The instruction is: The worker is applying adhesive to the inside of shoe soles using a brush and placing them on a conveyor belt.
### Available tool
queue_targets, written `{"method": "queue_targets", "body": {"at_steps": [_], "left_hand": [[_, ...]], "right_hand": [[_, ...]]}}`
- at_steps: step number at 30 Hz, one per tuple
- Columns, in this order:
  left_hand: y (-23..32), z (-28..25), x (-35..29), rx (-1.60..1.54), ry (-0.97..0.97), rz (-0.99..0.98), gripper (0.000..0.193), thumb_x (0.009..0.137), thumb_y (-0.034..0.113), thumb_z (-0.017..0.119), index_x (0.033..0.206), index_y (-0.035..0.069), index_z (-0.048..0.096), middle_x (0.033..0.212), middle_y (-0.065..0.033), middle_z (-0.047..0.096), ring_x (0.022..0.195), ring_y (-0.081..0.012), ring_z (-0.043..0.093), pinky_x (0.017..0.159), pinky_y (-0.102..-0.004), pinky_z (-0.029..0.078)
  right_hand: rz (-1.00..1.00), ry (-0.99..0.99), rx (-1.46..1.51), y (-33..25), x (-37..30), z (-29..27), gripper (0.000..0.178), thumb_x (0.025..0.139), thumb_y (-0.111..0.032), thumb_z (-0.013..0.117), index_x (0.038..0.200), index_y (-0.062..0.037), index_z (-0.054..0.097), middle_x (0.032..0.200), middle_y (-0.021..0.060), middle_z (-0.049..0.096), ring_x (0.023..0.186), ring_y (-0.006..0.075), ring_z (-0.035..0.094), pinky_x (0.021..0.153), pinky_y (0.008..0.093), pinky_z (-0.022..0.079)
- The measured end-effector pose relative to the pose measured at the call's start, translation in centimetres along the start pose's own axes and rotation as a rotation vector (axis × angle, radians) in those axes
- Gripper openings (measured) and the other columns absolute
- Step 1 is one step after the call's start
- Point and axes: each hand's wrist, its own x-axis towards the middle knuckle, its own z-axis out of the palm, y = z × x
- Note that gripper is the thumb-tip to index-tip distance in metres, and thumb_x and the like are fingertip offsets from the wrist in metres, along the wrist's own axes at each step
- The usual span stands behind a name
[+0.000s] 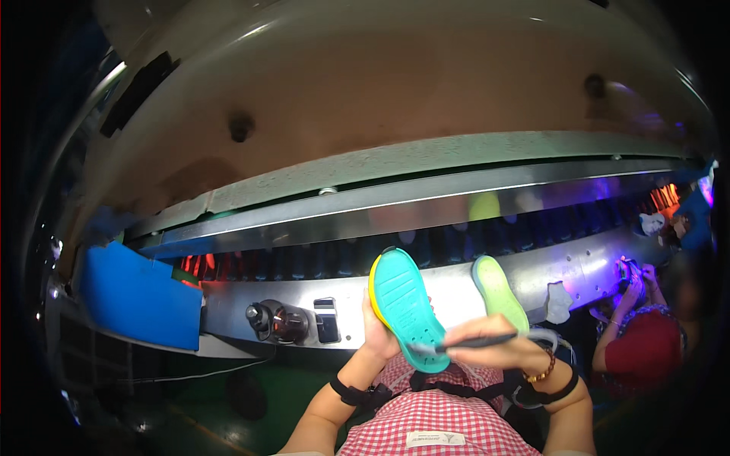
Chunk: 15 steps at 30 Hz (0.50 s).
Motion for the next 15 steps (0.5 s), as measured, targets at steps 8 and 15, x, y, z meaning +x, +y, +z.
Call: {"method": "queue_targets", "body": {"at_steps": [8,15], "left_hand": [[-0.7,1.6,3.1,0.153,-0.008,0.017,0.069,0.083,0.062,0.033,0.128,0.01,0.039,0.127,-0.0144,0.043,0.113,-0.0288,0.046,0.095,-0.0443,0.037],[-3.0,6.3,3.8,0.305,-0.134,-0.045,0.06,0.088,0.055,0.031,0.124,0.008,0.039,0.121,-0.0116,0.046,0.11,-0.0241,0.047,0.096,-0.0389,0.037]], "right_hand": [[-0.297,0.548,0.189,4.8,5.3,0.4,0.025,0.076,-0.012,0.063,0.098,0.0006,0.062,0.09,0.0129,0.064,0.084,0.018,0.06,0.074,0.0296,0.048],[-0.207,0.662,0.224,2.8,4.0,-0.5,0.022,0.073,-0.013,0.06,0.09,0.0015,0.062,0.077,0.0142,0.064,0.072,0.0185,0.061,0.066,0.0296,0.047]]}}
